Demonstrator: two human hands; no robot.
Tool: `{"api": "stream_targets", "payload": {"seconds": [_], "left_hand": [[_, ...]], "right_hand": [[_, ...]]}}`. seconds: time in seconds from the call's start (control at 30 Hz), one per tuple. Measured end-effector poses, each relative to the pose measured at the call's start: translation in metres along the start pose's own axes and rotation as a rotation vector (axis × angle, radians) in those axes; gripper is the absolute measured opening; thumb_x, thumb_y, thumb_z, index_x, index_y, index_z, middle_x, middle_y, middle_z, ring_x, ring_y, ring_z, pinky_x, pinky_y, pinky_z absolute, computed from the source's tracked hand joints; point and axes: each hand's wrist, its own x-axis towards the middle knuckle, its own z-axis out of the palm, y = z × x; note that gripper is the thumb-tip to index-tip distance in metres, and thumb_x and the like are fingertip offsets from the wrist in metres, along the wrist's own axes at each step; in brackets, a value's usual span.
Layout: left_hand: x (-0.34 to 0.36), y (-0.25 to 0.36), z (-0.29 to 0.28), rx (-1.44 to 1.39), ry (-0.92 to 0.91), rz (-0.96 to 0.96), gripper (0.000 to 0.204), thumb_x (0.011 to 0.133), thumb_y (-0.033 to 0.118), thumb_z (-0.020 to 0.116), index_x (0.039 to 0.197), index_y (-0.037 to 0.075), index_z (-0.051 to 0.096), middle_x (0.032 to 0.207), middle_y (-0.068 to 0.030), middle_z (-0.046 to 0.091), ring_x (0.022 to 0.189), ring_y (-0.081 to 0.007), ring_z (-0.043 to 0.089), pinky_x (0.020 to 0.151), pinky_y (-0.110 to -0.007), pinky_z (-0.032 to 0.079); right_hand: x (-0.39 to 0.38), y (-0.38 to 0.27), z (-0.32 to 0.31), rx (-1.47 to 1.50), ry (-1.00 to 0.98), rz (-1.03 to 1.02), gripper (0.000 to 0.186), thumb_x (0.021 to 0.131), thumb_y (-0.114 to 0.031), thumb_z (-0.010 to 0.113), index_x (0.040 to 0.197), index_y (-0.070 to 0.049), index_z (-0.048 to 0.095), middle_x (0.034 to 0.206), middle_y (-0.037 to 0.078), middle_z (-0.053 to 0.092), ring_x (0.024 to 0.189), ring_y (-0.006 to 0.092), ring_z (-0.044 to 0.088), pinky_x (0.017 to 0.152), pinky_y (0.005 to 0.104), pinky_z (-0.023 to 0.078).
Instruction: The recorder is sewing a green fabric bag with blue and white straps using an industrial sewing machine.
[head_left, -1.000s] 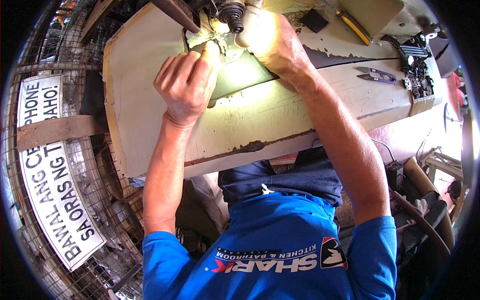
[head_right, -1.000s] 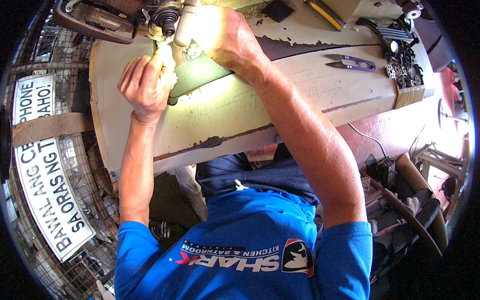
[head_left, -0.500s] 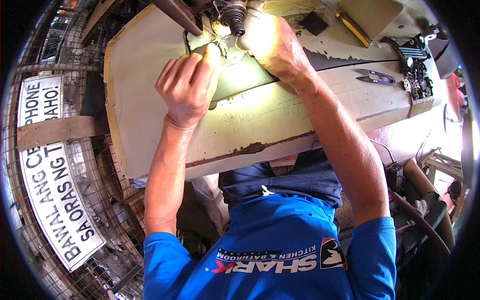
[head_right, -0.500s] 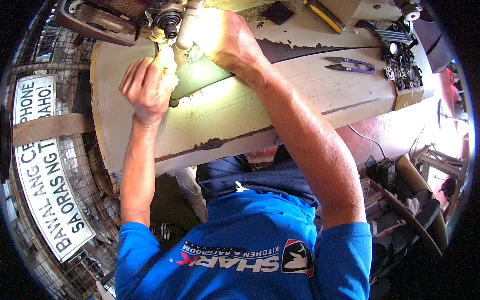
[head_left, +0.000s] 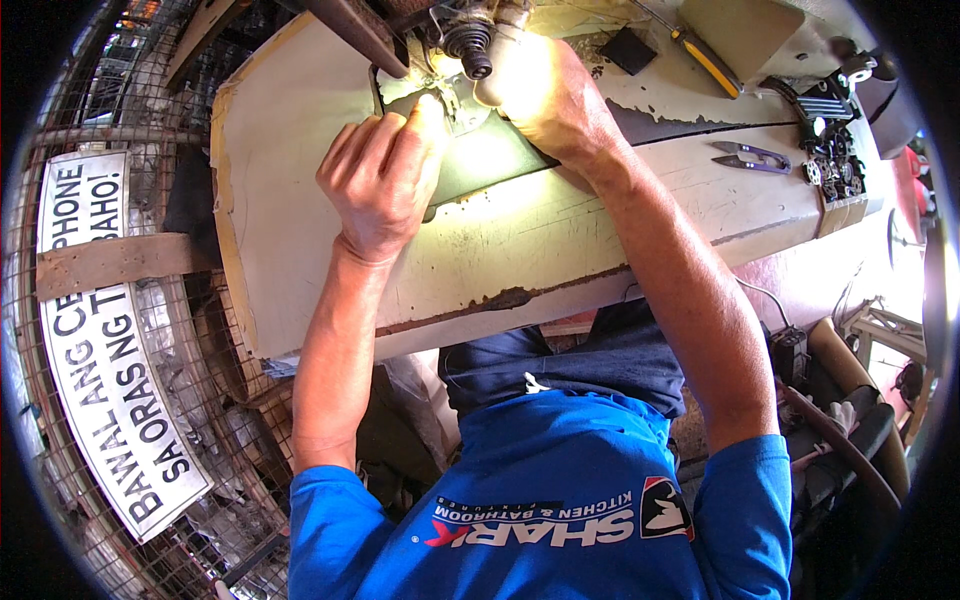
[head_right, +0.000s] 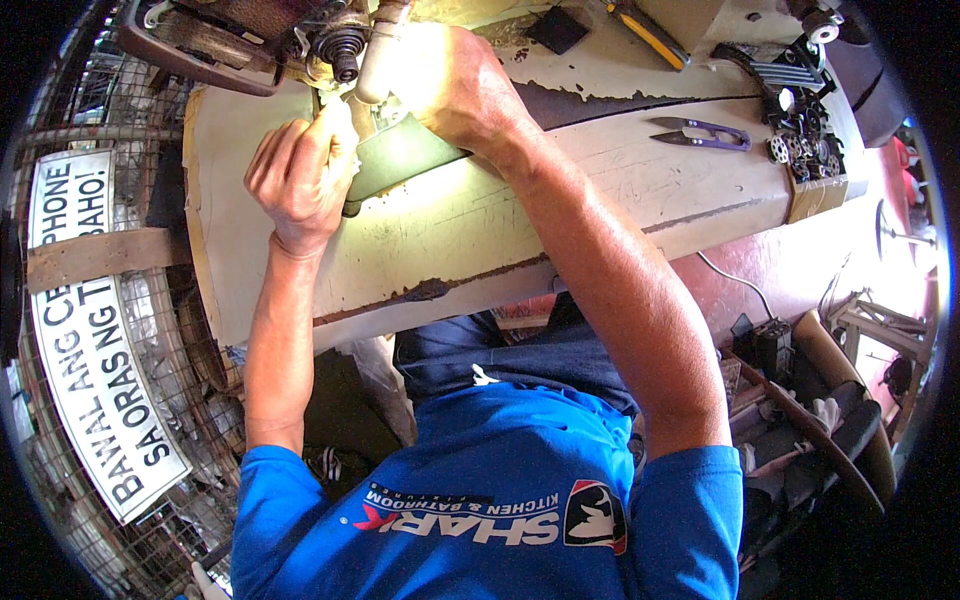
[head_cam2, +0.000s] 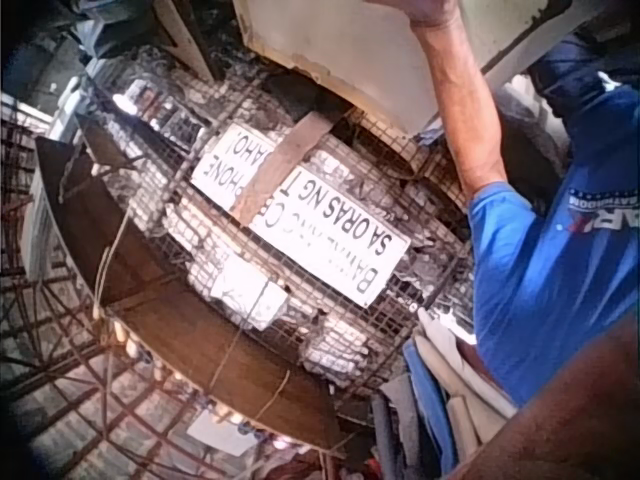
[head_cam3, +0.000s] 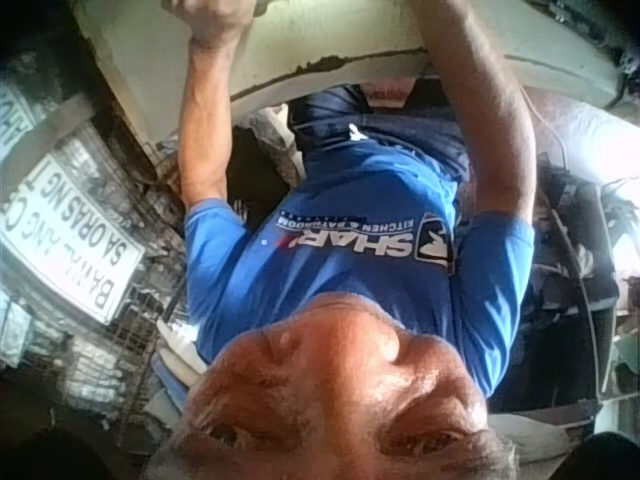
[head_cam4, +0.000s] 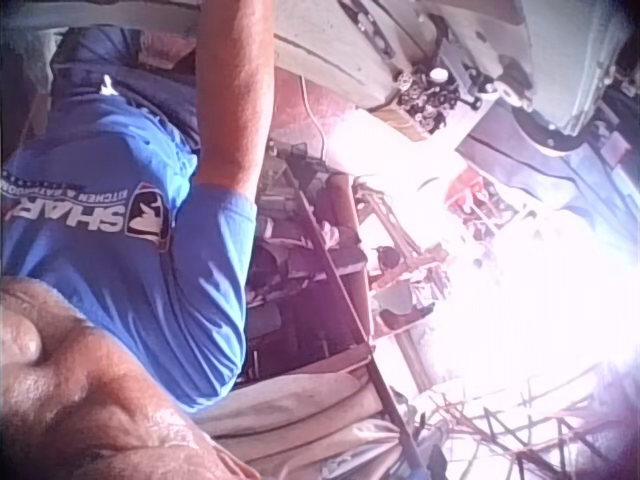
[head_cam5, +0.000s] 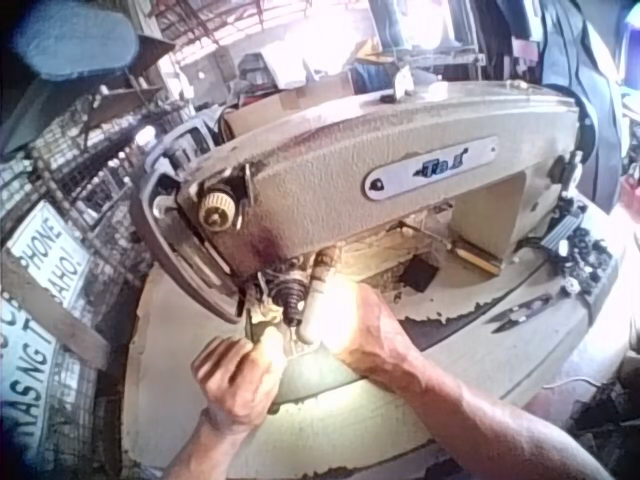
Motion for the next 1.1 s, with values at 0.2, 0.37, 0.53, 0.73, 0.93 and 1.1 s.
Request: {"api": "stream_targets", "payload": {"seconds": [0.2, 0.37, 0.53, 0.73, 0.93, 1.1], "left_hand": [[0.003, 0.002, -0.002, 0.006, -0.009, 0.028, 0.029, 0.070, 0.008, 0.074, 0.098, 0.004, 0.066, 0.074, -0.0036, 0.055, 0.061, -0.0189, 0.055, 0.054, -0.031, 0.045], [0.005, 0.007, -0.004, -0.006, -0.020, 0.036, 0.029, 0.070, 0.007, 0.073, 0.099, 0.004, 0.067, 0.070, -0.0020, 0.051, 0.058, -0.0169, 0.052, 0.052, -0.031, 0.043], [0.005, 0.009, -0.001, -0.027, -0.033, 0.043, 0.026, 0.070, 0.007, 0.072, 0.095, 0.005, 0.066, 0.068, -0.0017, 0.047, 0.056, -0.0165, 0.050, 0.051, -0.030, 0.041], [0.004, 0.010, 0.004, -0.055, -0.034, -0.017, 0.019, 0.071, 0.008, 0.072, 0.089, 0.006, 0.065, 0.066, -0.0020, 0.049, 0.055, -0.0177, 0.051, 0.051, -0.031, 0.042], [0.004, 0.013, 0.013, -0.075, 0.019, -0.173, 0.016, 0.073, 0.009, 0.072, 0.087, 0.008, 0.064, 0.064, -0.0033, 0.054, 0.054, -0.0197, 0.054, 0.050, -0.031, 0.044], [0.002, 0.010, 0.013, -0.072, 0.019, -0.155, 0.017, 0.072, 0.009, 0.073, 0.087, 0.008, 0.065, 0.064, -0.0023, 0.054, 0.054, -0.0193, 0.054, 0.050, -0.031, 0.044]], "right_hand": [[0.002, 0.006, -0.005, -0.249, -0.009, -0.445, 0.010, 0.074, -0.011, 0.058, 0.080, -0.003, 0.061, 0.062, 0.008, 0.056, 0.054, 0.0198, 0.057, 0.053, 0.0321, 0.047], [0.006, 0.005, -0.008, -0.381, -0.030, -0.747, 0.010, 0.074, -0.012, 0.057, 0.079, -0.004, 0.061, 0.062, 0.007, 0.055, 0.054, 0.0215, 0.057, 0.052, 0.0332, 0.046], [0.003, 0.004, -0.004, -0.276, -0.064, -0.524, 0.011, 0.076, -0.012, 0.061, 0.080, -0.002, 0.059, 0.062, 0.008, 0.053, 0.055, 0.0200, 0.054, 0.052, 0.0325, 0.044], [-0.003, -0.011, -0.008, 0.153, -0.074, -0.170, 0.020, 0.079, -0.017, 0.062, 0.080, 0.001, 0.056, 0.063, 0.005, 0.050, 0.056, 0.0128, 0.043, 0.053, 0.0300, 0.040], [-0.002, -0.015, -0.007, 0.206, -0.089, -0.024, 0.021, 0.081, -0.019, 0.062, 0.086, 0.000, 0.058, 0.072, 0.007, 0.057, 0.065, 0.0148, 0.049, 0.061, 0.0310, 0.044], [-0.002, -0.009, 0.000, 0.174, -0.046, -0.042, 0.020, 0.082, -0.020, 0.061, 0.085, 0.000, 0.059, 0.075, 0.011, 0.060, 0.066, 0.0201, 0.055, 0.064, 0.0336, 0.047]]}}
